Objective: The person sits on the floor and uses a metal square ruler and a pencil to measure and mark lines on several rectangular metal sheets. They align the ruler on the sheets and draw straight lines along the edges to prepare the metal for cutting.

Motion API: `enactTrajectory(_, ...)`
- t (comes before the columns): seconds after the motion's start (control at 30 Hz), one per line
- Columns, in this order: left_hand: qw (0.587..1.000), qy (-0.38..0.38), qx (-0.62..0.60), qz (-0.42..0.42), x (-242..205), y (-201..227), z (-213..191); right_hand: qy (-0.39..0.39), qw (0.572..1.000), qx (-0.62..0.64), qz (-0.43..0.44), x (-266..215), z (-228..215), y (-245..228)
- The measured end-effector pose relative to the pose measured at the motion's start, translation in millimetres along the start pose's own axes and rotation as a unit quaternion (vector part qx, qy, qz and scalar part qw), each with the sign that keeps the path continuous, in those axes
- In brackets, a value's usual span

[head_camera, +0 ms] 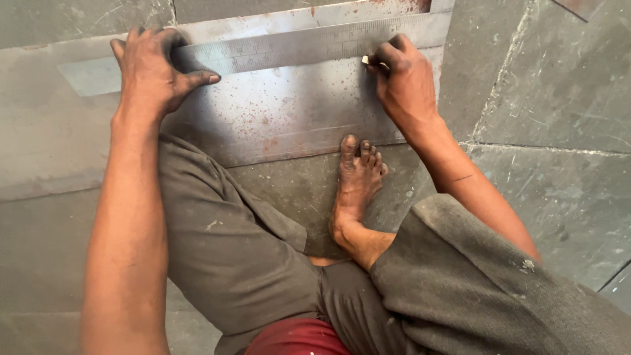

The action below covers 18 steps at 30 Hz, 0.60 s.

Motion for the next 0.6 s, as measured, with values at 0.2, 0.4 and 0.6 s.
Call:
enactTrajectory(0.2, 0.999, 0.024, 0.007, 0.030, 1, 5, -4, 0.011, 1.000, 0.014, 0.015, 2, -3, -6)
enactTrajectory(0.4, 1.000, 0.001, 0.012, 0.009, -3, -11, 7, -0.062, 0.997, -0.044, 0.024, 7, 6, 6)
enactTrajectory(0.6, 1.000, 0.019, 0.012, 0.016, 5, -9, 9, -0.158, 0.986, 0.036, 0.041, -24, 7, -4)
Point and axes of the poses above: each hand's wrist, its own x-axis towards the middle knuckle, its own z-axis out of the palm, y = z × x, the point moved 5 cm from there along x, towards the middle knuckle, and after that the axes turned 5 degrees about z, right-handed, at the moved point
